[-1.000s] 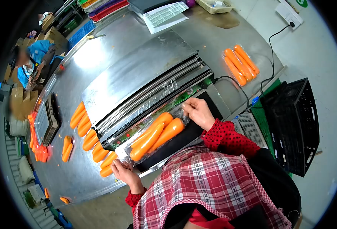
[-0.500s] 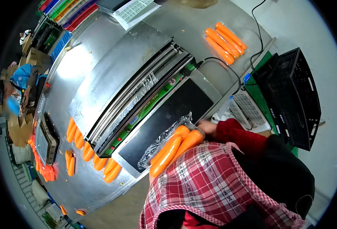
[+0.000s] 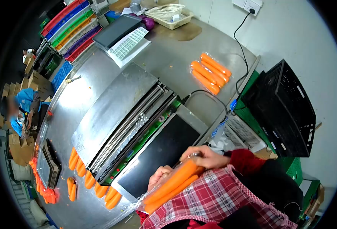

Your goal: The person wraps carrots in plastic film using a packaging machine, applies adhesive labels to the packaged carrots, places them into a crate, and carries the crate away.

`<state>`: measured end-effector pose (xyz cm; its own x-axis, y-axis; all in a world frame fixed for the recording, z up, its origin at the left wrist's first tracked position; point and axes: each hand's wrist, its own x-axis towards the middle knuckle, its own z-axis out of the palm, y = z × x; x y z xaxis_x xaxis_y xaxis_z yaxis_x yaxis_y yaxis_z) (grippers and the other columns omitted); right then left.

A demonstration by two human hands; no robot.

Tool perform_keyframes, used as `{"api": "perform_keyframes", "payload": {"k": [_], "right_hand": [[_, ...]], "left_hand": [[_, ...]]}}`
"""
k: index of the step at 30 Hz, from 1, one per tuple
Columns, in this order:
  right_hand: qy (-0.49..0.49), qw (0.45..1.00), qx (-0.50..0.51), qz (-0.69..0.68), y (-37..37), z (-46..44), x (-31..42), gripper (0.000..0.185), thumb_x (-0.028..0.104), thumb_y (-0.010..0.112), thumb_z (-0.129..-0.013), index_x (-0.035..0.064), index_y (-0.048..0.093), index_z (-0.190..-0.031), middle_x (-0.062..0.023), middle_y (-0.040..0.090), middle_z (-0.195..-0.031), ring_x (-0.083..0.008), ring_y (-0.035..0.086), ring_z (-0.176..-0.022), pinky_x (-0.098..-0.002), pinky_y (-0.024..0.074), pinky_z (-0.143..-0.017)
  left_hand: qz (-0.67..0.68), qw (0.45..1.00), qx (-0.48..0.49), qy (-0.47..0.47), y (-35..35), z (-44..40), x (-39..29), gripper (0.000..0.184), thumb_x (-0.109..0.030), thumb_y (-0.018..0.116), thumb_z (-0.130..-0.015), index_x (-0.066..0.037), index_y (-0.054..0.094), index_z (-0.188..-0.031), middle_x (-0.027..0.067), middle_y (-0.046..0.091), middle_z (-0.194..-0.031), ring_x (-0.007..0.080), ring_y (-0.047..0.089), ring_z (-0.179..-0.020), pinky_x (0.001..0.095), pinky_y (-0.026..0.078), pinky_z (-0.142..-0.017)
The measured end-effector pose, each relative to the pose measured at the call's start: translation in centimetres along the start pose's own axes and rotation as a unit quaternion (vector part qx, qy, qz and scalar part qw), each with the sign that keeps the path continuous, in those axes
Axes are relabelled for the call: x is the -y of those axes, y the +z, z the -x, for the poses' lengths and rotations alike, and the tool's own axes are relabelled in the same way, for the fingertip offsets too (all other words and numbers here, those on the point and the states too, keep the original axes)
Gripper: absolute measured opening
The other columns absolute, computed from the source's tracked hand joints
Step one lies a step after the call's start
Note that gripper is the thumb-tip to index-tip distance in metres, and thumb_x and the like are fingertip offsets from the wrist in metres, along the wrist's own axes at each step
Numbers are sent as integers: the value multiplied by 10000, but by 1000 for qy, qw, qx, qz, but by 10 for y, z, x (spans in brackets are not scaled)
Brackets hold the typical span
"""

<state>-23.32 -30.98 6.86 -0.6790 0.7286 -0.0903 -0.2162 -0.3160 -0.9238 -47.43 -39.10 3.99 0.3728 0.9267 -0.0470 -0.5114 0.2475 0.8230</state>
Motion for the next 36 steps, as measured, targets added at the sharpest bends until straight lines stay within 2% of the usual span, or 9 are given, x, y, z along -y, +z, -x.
{"api": "perform_keyframes", "payload": {"k": [5,8,11,16,21,27,28,31,36], "right_hand": [[79,979,-179,61,0,4,-6,303,246,449,-961,6,633,-933,-67,639,-884,-149,592,-831,-286,475,-781],[116,961,-249,-30,-40,8,-41,268,253,445,-960,38,592,-895,-73,637,-929,-147,592,-794,-297,493,-725],[-98,961,-211,152,-56,-17,-13,341,341,443,-979,57,502,-1159,-121,586,-1147,-199,606,-968,-352,525,-799],[-88,913,-393,-61,-255,-54,15,609,505,441,-966,47,434,-1368,-118,553,-1269,-270,593,-1078,-379,515,-898],[-15,834,-551,-13,-380,-76,18,654,555,451,-948,54,444,-1368,-94,542,-1302,-255,602,-1069,-385,516,-903],[6,773,-614,158,-393,-91,24,715,622,515,-883,-29,589,-1169,-144,661,-1023,-264,655,-900,-347,543,-784],[246,614,-638,394,-346,-95,52,808,648,551,-838,-82,575,-1184,-209,651,-1058,-325,655,-901,-360,528,-797],[98,502,-643,571,-386,-82,38,884,680,566,-797,-97,559,-1219,-264,635,-1097,-376,632,-970,-396,500,-866],[-8,567,-550,614,-307,-100,55,635,432,557,-930,-120,527,-1243,-254,578,-1237,-352,575,-1116,-385,441,-971]], "left_hand": [[257,943,-165,131,11,-28,-55,534,-480,516,-919,16,602,-1096,241,575,-1223,385,545,-1158,493,443,-974],[-3,970,125,207,38,-53,-68,331,-234,578,-928,-15,626,-1172,213,567,-1254,335,529,-1195,407,410,-1023],[-50,990,-129,27,15,-87,-19,306,-222,613,-924,-14,633,-1149,134,654,-1072,215,632,-943,281,494,-840],[-378,697,-557,245,-40,24,-75,197,-163,603,-913,-27,639,-1051,91,639,-972,176,614,-857,303,494,-750],[-548,270,-791,-36,-196,204,-40,519,-319,698,-829,27,554,-1189,202,617,-1129,352,575,-1069,405,462,-899],[-669,456,-576,-111,-213,247,-32,838,-590,653,-762,10,475,-1320,256,426,-1390,364,447,-1257,514,316,-1054],[-697,462,-508,-206,-208,254,-17,908,-650,626,-745,-30,425,-1376,243,330,-1463,359,368,-1323,541,254,-1080],[-747,450,-449,-196,-183,276,-4,966,-670,639,-700,-63,384,-1405,221,387,-1406,382,374,-1300,536,248,-1082],[-749,520,-381,-154,-195,283,-22,964,-361,852,-517,-48,428,-1324,207,431,-1346,370,400,-1267,462,325,-1046]]}}
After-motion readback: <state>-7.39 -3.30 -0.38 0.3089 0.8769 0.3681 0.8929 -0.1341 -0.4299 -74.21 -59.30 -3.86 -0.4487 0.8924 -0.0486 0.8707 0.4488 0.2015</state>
